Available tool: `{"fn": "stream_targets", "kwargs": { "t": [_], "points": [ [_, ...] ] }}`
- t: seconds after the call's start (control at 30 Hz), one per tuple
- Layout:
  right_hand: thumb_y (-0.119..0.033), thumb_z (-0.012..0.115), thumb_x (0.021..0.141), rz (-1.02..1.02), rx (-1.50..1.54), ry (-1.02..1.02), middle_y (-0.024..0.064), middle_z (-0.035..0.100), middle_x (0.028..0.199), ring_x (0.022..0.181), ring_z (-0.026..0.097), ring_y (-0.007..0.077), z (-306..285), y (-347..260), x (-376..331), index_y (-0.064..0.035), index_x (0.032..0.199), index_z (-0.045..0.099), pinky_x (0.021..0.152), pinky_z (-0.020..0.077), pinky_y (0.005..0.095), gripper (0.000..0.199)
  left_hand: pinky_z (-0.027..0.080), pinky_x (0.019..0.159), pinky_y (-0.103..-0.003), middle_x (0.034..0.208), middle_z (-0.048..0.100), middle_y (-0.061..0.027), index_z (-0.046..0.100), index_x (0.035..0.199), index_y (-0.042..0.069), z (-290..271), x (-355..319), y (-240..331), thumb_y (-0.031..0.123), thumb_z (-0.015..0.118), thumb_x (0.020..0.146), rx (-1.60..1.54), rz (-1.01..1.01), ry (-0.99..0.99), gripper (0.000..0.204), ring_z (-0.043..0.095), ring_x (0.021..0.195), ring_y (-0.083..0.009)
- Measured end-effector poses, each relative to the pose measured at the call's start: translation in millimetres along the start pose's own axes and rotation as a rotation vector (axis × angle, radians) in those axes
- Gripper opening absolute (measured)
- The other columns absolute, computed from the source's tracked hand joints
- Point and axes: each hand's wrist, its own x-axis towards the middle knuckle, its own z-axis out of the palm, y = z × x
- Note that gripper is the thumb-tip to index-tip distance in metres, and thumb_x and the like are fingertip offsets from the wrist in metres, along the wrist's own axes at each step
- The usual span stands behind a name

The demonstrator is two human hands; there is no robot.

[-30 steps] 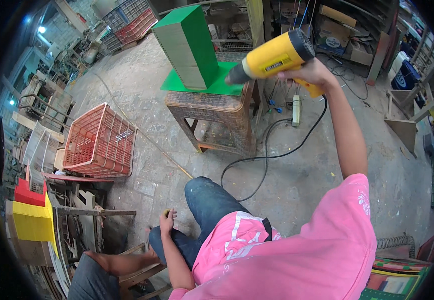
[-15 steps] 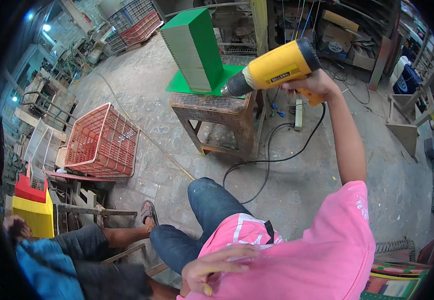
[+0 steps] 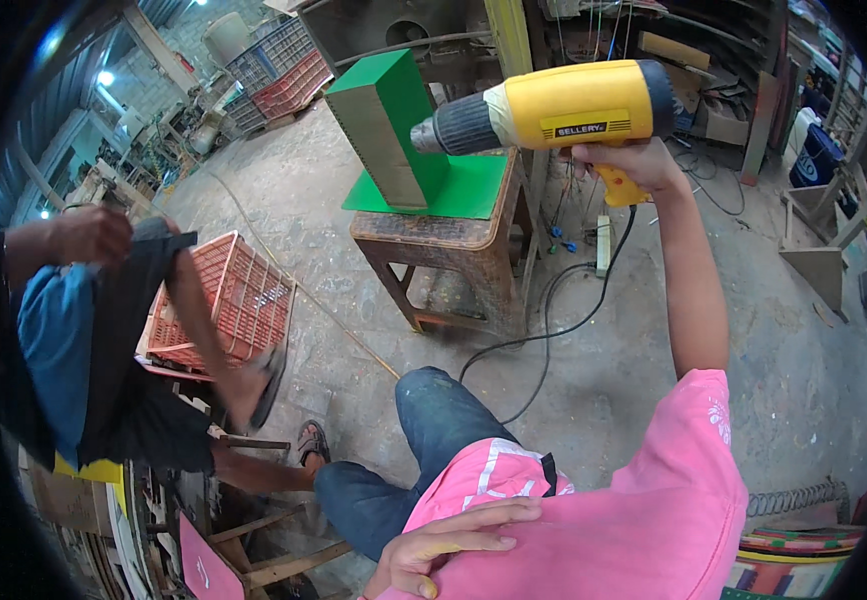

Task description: The person uses a yellow heat gun to apply heat to a green plastic block and a pink plastic sheet. They move the heat gun back and forth over the surfaces of the objects, which are placed on a wooden stool and a table in a workshop environment.

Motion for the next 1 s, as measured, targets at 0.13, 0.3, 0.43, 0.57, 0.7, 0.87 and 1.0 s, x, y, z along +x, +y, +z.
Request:
{"fn": "stream_targets", "kwargs": {
  "t": [0.13, 0.3, 0.43, 0.57, 0.7, 0.87, 1.0],
  "points": [
    [-0.017, 0.071, 0.083, 0.015, -0.113, 0.238, 0.0098, 0.069, 0.09, 0.068, 0.063, 0.0128, 6, -22, 24, -0.0026, 0.107, 0.063, 0.058, 0.0497, 0.025, 0.03, 0.015, 0.111, -0.052, 0.148, 0.025, -0.0269, 0.037, 0.139, -0.005, -2, -7, -16, 0.059, 0.046, 0.088, -0.016, -0.06, -0.032, 0.082, 0.022, 0.139, -0.0388],
    [-0.019, 0.071, 0.084, 0.036, -0.21, 0.316, 0.0094, 0.068, 0.09, 0.069, 0.062, 0.0109, 4, -16, 41, -0.0028, 0.106, 0.064, 0.057, 0.0491, 0.0247, 0.028, 0.017, 0.113, -0.046, 0.149, 0.027, -0.0222, 0.035, 0.14, -0.002, -19, -16, -52, 0.058, 0.046, 0.09, -0.231, -0.27, -0.052, 0.079, 0.024, 0.14, -0.0345],
    [-0.017, 0.071, 0.084, -0.032, -0.057, 0.045, 0.01, 0.068, 0.09, 0.07, 0.063, 0.011, 20, -12, 25, -0.0025, 0.106, 0.063, 0.058, 0.0502, 0.0257, 0.028, 0.018, 0.113, -0.043, 0.145, 0.031, -0.0263, 0.03, 0.141, -0.005, -27, -48, -105, 0.056, 0.043, 0.091, -0.633, -0.463, 0.077, 0.08, 0.03, 0.137, -0.0348],
    [-0.016, 0.073, 0.082, 0.039, -0.164, 0.334, 0.0102, 0.069, 0.092, 0.071, 0.063, 0.0121, 8, -13, 38, -0.0035, 0.104, 0.065, 0.058, 0.0489, 0.0242, 0.027, 0.025, 0.112, -0.045, 0.144, 0.033, -0.0246, 0.028, 0.142, -0.003, -41, -96, -180, 0.048, 0.04, 0.096, -0.901, -0.519, 0.16, 0.07, 0.038, 0.132, -0.0343],
    [-0.019, 0.075, 0.081, 0.108, -0.233, 0.538, 0.0047, 0.066, 0.09, 0.074, 0.061, 0.011, 22, 6, 42, -0.0029, 0.104, 0.065, 0.064, 0.0496, 0.0243, 0.031, 0.037, 0.106, -0.045, 0.142, 0.038, -0.0226, 0.028, 0.141, 0.001, -54, -109, -190, 0.039, 0.037, 0.1, -1.055, -0.58, 0.287, 0.057, 0.048, 0.123, -0.0327],
    [-0.025, 0.069, 0.086, 0.505, -0.455, 0.038, 0.003, 0.062, 0.104, 0.094, 0.057, 0.0142, 4, 21, -67, -0.0056, 0.115, 0.061, 0.08, 0.0463, 0.0289, 0.036, 0.044, 0.099, -0.045, 0.136, 0.045, -0.0206, 0.033, 0.137, -0.001, -60, -126, -206, 0.034, 0.037, 0.101, -0.993, -0.498, 0.336, 0.051, 0.053, 0.118, -0.0322],
    [-0.025, 0.073, 0.081, 0.62, -0.418, -0.543, 0.0055, 0.061, 0.104, 0.096, 0.056, 0.0156, 127, 34, -65, -0.0039, 0.116, 0.058, 0.081, 0.0464, 0.0299, 0.043, 0.048, 0.093, -0.045, 0.134, 0.048, -0.0191, 0.036, 0.135, -0.002, -55, -139, -203, 0.032, 0.039, 0.1, -1.053, -0.502, 0.391, 0.048, 0.055, 0.115, -0.0324]
  ]
}}
